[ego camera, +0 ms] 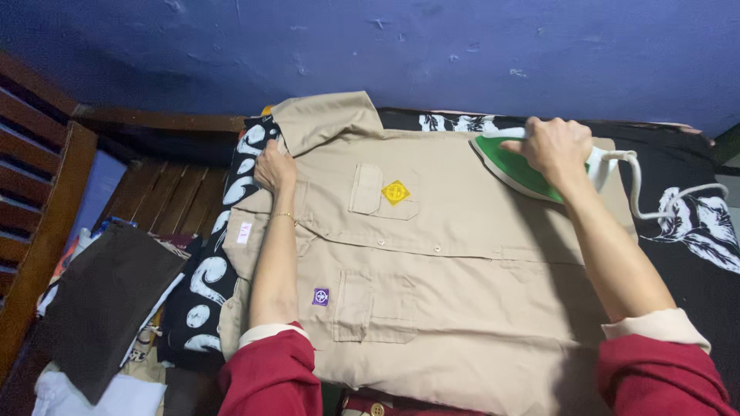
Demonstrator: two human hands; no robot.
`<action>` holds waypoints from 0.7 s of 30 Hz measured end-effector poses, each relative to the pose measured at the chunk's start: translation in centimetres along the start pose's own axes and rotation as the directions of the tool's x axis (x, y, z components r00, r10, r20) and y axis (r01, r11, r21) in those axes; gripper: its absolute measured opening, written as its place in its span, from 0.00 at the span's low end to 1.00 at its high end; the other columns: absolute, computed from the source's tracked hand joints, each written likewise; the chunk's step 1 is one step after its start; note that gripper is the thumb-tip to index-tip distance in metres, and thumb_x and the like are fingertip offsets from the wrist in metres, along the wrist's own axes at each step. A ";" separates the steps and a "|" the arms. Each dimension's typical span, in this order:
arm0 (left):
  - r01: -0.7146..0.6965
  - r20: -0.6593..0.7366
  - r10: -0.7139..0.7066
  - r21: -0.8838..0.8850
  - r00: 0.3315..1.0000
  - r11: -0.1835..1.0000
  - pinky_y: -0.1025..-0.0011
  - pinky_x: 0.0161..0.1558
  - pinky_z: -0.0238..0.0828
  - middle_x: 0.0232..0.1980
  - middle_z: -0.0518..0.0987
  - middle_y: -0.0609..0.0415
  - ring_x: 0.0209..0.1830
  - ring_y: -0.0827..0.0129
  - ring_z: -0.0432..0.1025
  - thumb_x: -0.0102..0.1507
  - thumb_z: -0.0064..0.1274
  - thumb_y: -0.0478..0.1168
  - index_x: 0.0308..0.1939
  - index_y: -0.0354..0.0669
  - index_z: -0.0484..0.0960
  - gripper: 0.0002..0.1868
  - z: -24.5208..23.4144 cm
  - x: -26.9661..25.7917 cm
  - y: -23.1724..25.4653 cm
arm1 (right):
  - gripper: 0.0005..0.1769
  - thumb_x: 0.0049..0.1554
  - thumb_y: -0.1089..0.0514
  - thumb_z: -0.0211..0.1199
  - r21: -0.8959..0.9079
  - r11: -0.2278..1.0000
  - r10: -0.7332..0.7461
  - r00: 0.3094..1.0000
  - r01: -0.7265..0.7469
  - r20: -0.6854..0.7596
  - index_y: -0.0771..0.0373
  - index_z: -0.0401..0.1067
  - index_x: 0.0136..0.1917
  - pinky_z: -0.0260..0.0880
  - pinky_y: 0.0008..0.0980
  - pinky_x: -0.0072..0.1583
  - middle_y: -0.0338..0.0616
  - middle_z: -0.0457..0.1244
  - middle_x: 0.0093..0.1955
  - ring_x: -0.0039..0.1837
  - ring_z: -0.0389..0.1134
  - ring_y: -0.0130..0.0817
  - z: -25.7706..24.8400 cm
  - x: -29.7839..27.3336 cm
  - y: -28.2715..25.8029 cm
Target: The person irons a tan shirt by laying it flat and using an iron to press the sleeves, collar, and front panels.
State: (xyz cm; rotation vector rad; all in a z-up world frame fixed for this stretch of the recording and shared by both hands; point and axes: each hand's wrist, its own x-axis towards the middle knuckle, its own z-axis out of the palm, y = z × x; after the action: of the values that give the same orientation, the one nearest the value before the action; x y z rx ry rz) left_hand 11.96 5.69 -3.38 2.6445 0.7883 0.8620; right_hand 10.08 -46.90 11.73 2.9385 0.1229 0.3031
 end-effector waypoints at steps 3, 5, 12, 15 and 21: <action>0.028 0.038 -0.028 -0.003 0.999 1.000 0.47 0.33 0.71 0.34 0.83 0.42 0.36 0.44 0.79 0.56 0.64 0.44 0.38 0.47 0.80 0.11 0.0 0.1 0.0 | 0.40 0.46 0.14 0.61 0.014 1.000 0.002 0.998 -0.003 0.062 0.50 0.81 0.47 0.72 0.45 0.41 0.50 0.71 0.35 0.41 0.75 0.48 -0.6 0.0 0.2; 0.043 0.063 -0.042 -0.009 0.997 0.999 0.47 0.34 0.71 0.34 0.83 0.41 0.37 0.43 0.78 0.56 0.64 0.44 0.38 0.47 0.80 0.11 0.1 0.2 0.2 | 0.40 0.44 0.14 0.63 0.033 0.999 -0.026 0.999 0.025 0.025 0.51 0.81 0.44 0.72 0.45 0.42 0.50 0.71 0.36 0.41 0.75 0.48 -1.0 0.1 -0.9; 0.057 0.097 -0.057 0.008 0.994 0.998 0.48 0.36 0.72 0.36 0.83 0.39 0.39 0.43 0.79 0.58 0.63 0.44 0.40 0.47 0.80 0.11 -0.1 0.2 0.4 | 0.38 0.41 0.20 0.70 0.165 0.972 -0.157 0.985 0.166 -0.066 0.57 0.81 0.40 0.72 0.45 0.40 0.51 0.71 0.35 0.40 0.75 0.49 -1.9 2.5 -10.8; 0.020 0.081 -0.022 0.032 0.996 0.999 0.47 0.35 0.72 0.35 0.83 0.39 0.38 0.42 0.79 0.58 0.63 0.45 0.40 0.46 0.79 0.12 -0.9 0.2 0.5 | 0.39 0.42 0.22 0.71 0.158 0.971 -0.162 0.979 0.181 -0.125 0.61 0.80 0.40 0.73 0.43 0.40 0.48 0.70 0.35 0.40 0.75 0.45 -1.1 3.3 -14.3; -0.018 0.059 0.016 0.033 0.998 0.999 0.47 0.34 0.71 0.33 0.82 0.38 0.35 0.40 0.78 0.58 0.65 0.46 0.41 0.46 0.80 0.14 -1.5 0.1 0.3 | 0.36 0.42 0.24 0.71 0.152 0.976 -0.115 0.959 0.158 -0.259 0.60 0.80 0.41 0.73 0.42 0.38 0.49 0.71 0.38 0.41 0.74 0.47 1.1 2.7 -10.8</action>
State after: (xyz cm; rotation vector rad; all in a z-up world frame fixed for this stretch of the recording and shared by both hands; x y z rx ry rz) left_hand 11.25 5.61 -2.03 2.6961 0.7725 0.7780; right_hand 12.26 -36.22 9.16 3.0255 0.4048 0.6716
